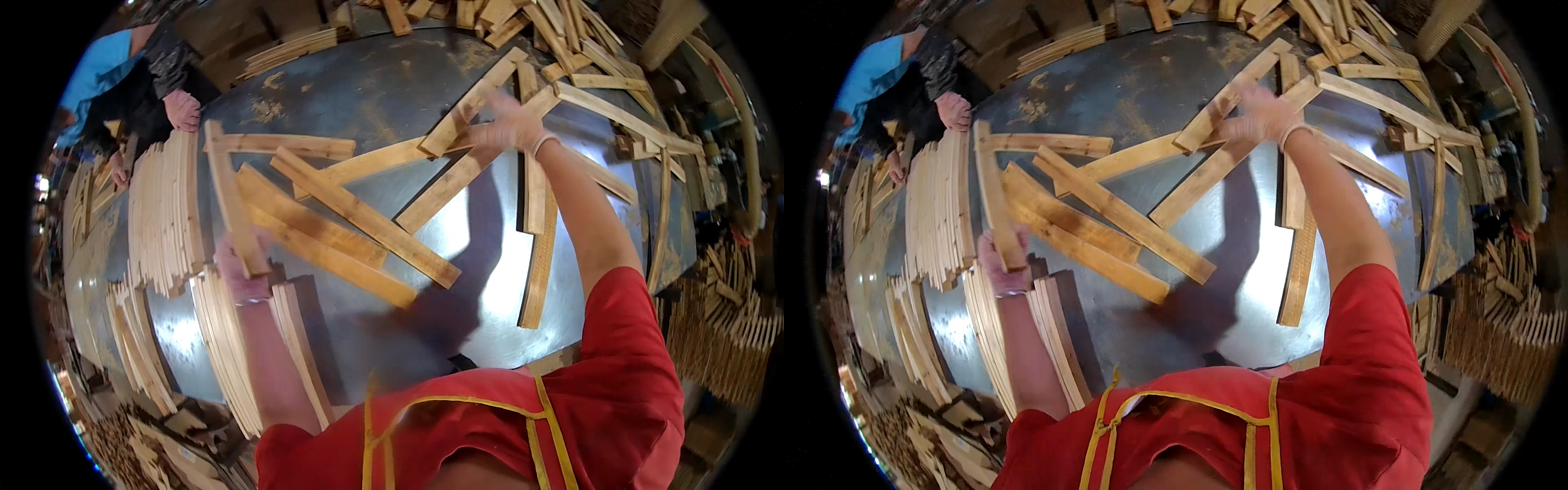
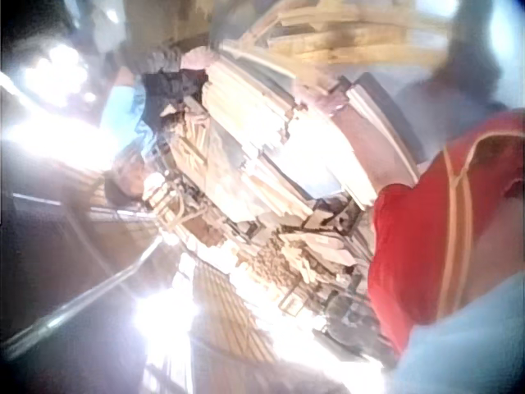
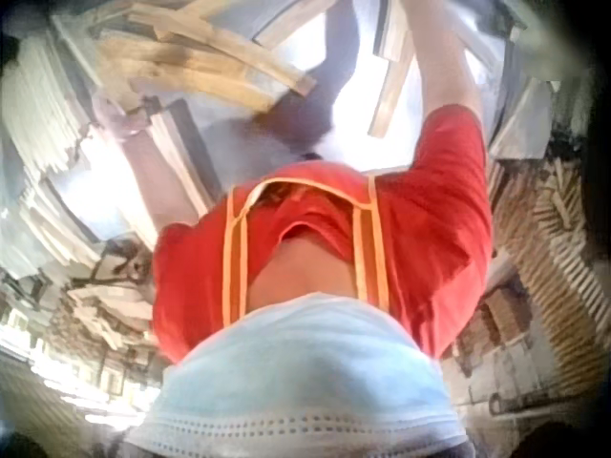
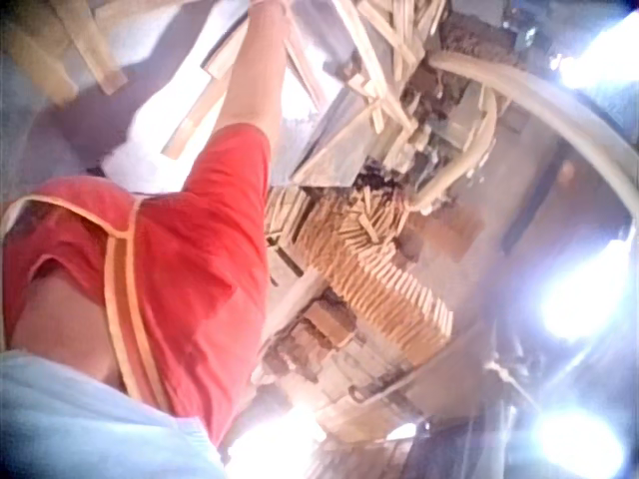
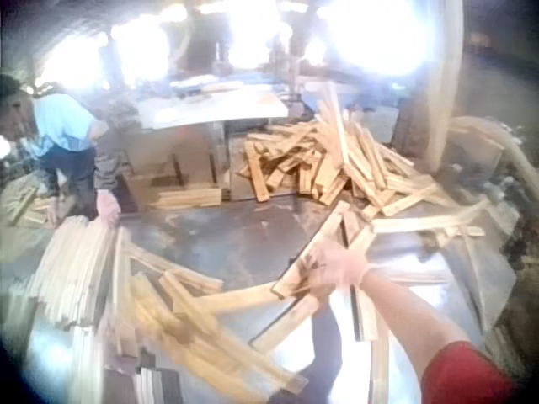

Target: The person repeatedly picks up thin wooden planks from a large pile on a metal table and stacks them into a neat, aligned pile. The person wears pink gloves and a red apron while performing this repetitive sorting and stacking task in a workshop environment.

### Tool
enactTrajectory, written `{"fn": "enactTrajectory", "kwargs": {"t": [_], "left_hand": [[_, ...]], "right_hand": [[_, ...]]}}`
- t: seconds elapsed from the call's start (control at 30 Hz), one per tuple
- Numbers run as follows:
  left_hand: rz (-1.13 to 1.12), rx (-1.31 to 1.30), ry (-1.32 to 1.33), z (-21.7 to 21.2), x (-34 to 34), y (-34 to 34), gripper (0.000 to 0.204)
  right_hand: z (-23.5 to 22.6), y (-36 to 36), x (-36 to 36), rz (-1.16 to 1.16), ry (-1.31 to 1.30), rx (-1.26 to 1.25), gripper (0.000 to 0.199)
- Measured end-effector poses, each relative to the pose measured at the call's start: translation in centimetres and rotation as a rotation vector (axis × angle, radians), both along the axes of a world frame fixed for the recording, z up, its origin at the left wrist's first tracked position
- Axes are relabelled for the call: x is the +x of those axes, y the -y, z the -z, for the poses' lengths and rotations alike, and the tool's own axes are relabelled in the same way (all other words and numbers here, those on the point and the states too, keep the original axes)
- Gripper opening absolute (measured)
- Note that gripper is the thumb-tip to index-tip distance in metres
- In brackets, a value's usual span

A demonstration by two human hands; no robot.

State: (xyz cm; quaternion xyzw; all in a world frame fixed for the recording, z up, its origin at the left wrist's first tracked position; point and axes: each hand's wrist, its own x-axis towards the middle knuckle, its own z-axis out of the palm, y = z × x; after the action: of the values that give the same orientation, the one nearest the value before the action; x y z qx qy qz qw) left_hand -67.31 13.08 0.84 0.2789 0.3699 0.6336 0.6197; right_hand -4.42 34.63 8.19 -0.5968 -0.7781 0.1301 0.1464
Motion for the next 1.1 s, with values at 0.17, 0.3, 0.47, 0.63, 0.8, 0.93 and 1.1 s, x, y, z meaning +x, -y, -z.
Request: {"fn": "enactTrajectory", "kwargs": {"t": [0.17, 0.3, 0.47, 0.63, 0.8, 0.93, 1.1], "left_hand": [[-0.068, -0.337, 0.123, -5.1, 19.1, 8.5, 0.054], [-0.101, -0.485, -0.404, -4.5, 20.0, 17.0, 0.046], [-0.143, -0.368, -1.626, -4.1, 20.8, 29.7, 0.057], [-0.184, -0.378, -2.019, -0.6, 18.2, 40.0, 0.066], [-0.142, -0.417, -2.027, 0.2, 18.1, 39.5, 0.072], [-0.174, -0.300, -1.849, -0.9, 17.9, 37.3, 0.076], [-0.017, -0.230, -2.019, -2.1, 17.7, 36.6, 0.074]], "right_hand": [[3.4, 3.5, 0.7, -0.387, 0.723, 0.003, 0.080], [1.8, 5.1, 1.7, -0.495, 0.716, -0.250, 0.051], [-0.4, 11.3, 5.8, -0.272, 0.326, -0.389, 0.048], [3.5, 19.0, 5.3, 0.066, -0.644, -0.889, 0.045], [7.7, 31.1, -12.1, -0.186, -0.543, -0.546, 0.053], [5.9, 39.2, -28.3, -0.110, -0.640, -1.020, 0.057], [2.8, 36.6, -32.6, -0.443, 0.067, -0.142, 0.065]]}}
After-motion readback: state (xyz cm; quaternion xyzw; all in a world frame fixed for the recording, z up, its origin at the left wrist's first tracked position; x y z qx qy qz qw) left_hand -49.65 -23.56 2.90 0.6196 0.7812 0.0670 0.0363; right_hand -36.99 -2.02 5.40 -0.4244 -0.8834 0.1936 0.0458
